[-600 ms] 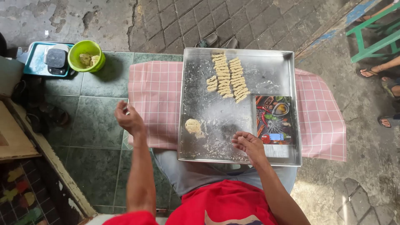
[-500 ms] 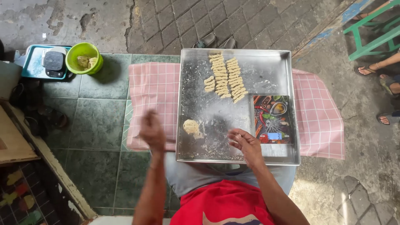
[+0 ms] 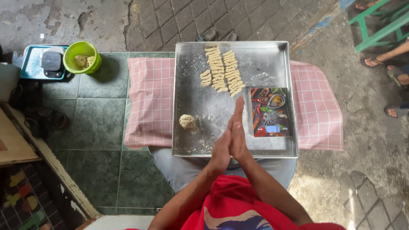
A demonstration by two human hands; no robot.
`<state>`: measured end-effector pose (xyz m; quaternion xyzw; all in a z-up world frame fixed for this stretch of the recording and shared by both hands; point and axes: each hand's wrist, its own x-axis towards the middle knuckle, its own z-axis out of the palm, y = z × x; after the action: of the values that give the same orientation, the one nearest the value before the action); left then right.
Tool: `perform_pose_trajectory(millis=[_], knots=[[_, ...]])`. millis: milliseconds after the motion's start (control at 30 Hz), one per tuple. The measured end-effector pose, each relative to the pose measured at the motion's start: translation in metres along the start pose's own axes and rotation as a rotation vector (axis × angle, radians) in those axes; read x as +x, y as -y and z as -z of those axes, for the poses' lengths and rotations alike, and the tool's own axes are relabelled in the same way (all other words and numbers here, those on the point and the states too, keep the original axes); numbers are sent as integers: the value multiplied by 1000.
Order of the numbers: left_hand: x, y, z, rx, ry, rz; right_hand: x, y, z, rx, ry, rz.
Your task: The person sits cross-legged and shapes small pieces of dough by hand on a metal tray. They roll the dough into small logs and then pinch or fold them into specific shapes, arranging the finished pieces in rows on the tray.
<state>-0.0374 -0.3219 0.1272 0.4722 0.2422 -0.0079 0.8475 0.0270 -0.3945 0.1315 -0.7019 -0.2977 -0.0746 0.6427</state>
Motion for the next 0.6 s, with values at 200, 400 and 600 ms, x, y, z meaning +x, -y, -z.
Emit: perform_pose_trajectory(millis=[200,400,600], knots=[[-3,22,-15,196,189,-90,-17,33,-7,111,165,-92],[7,-5,-18,289,246,-248,-15,4,4,316,-38,-287],[41,14,6,852,71,-728,-61,-23,-29,1132,-227,-933]])
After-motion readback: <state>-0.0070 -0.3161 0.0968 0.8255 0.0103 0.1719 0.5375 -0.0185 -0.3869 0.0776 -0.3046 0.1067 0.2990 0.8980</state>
